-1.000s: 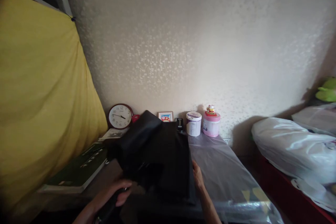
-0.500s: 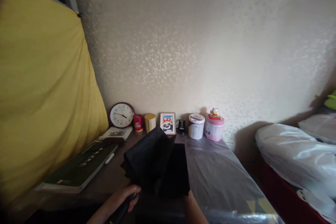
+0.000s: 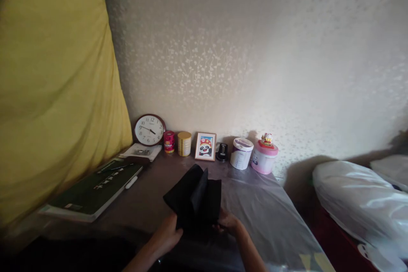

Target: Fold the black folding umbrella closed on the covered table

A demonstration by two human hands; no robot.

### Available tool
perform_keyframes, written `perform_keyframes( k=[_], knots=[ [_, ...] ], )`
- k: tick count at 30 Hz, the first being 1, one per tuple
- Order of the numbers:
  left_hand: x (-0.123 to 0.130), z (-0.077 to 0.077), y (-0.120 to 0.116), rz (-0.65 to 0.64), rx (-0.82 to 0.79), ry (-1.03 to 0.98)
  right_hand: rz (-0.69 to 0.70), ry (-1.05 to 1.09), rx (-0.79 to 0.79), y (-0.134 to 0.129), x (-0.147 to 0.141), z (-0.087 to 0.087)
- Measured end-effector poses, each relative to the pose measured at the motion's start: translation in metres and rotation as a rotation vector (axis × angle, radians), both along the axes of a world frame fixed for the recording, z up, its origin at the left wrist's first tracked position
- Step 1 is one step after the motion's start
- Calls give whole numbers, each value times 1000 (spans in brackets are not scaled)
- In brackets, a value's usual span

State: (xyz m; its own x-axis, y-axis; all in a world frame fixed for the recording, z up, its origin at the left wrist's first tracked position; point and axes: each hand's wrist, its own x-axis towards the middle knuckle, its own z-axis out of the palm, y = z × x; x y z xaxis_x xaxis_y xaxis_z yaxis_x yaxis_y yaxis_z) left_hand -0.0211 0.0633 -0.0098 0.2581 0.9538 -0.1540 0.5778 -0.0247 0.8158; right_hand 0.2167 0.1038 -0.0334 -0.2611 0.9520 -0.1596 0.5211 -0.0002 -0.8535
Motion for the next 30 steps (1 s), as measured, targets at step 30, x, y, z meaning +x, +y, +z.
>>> perform_keyframes(
  k=[30],
  knots=[
    [6, 12, -20, -128, 98, 544, 83, -685, 811, 13, -52, 86]
  ],
)
